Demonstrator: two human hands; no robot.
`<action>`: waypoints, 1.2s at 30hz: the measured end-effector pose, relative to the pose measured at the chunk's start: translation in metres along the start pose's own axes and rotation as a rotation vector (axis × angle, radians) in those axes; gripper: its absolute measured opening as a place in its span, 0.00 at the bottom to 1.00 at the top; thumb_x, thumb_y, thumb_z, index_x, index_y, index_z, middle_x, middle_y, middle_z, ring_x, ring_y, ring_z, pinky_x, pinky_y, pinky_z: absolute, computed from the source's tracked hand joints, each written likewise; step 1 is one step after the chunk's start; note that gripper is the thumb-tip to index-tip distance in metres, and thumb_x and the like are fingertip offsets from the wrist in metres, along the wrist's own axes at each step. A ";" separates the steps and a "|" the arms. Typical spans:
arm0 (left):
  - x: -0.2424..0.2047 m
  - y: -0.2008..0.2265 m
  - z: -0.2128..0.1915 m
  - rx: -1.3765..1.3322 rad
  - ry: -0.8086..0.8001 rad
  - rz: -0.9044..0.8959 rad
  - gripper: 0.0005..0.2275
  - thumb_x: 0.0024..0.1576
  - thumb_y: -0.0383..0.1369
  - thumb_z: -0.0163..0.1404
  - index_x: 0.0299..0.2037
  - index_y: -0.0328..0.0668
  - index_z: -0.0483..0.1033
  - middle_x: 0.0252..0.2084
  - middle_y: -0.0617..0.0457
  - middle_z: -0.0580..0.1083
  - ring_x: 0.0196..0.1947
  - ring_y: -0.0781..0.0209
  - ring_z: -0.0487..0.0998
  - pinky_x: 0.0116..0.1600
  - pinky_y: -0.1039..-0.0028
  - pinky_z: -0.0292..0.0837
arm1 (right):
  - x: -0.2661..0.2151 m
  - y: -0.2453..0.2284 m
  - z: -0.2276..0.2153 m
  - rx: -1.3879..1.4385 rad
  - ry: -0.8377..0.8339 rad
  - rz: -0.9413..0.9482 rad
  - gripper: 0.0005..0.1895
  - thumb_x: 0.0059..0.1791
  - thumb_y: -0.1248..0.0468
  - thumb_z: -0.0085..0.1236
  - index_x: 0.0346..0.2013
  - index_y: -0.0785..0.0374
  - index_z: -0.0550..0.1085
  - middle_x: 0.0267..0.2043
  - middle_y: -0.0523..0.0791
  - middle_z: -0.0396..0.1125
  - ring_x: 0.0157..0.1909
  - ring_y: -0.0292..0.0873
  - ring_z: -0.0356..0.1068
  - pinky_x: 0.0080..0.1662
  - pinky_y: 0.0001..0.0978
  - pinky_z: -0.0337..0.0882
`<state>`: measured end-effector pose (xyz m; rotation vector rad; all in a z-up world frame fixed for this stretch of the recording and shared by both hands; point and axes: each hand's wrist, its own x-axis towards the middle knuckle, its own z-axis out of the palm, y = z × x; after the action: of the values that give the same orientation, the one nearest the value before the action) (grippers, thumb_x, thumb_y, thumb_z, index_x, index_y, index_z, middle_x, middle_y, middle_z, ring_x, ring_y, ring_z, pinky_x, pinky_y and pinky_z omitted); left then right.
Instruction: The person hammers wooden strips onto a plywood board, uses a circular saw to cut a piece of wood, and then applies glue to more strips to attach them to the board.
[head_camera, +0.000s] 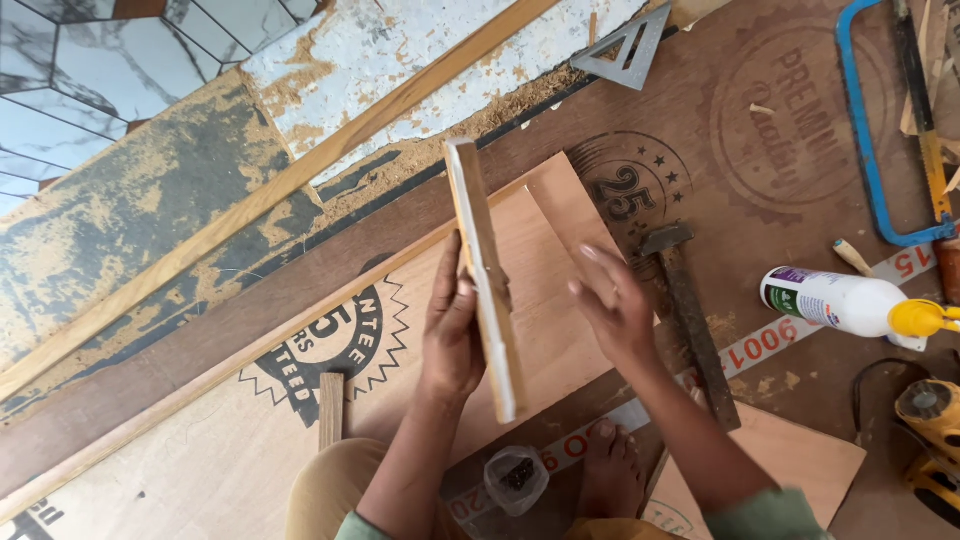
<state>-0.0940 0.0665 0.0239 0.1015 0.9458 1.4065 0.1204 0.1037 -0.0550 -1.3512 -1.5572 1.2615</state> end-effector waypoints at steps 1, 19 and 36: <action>0.001 -0.004 -0.001 0.000 -0.002 0.004 0.30 0.65 0.31 0.38 0.79 0.47 0.44 0.51 0.43 0.72 0.47 0.59 0.76 0.50 0.69 0.77 | -0.009 -0.011 -0.004 0.000 0.000 -0.005 0.30 0.55 0.51 0.56 0.64 0.69 0.68 0.65 0.58 0.67 0.68 0.56 0.69 0.68 0.49 0.72; -0.015 -0.082 0.010 0.464 -0.168 -0.086 0.29 0.66 0.38 0.44 0.76 0.38 0.52 0.65 0.44 0.70 0.65 0.56 0.69 0.69 0.64 0.65 | -0.074 -0.010 -0.046 0.835 -0.181 0.427 0.28 0.47 0.77 0.62 0.57 0.60 0.61 0.44 0.54 0.71 0.48 0.42 0.74 0.48 0.32 0.75; -0.010 -0.050 0.008 1.356 -0.437 0.653 0.36 0.54 0.20 0.50 0.76 0.40 0.52 0.66 0.41 0.71 0.62 0.45 0.73 0.65 0.57 0.62 | -0.032 0.026 -0.112 -0.048 -0.042 0.140 0.24 0.45 0.70 0.68 0.49 0.61 0.63 0.42 0.51 0.74 0.48 0.45 0.77 0.50 0.35 0.79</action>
<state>-0.0482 0.0502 0.0053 1.7715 1.3867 0.9652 0.2399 0.0959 -0.0469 -1.4949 -1.5524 1.3519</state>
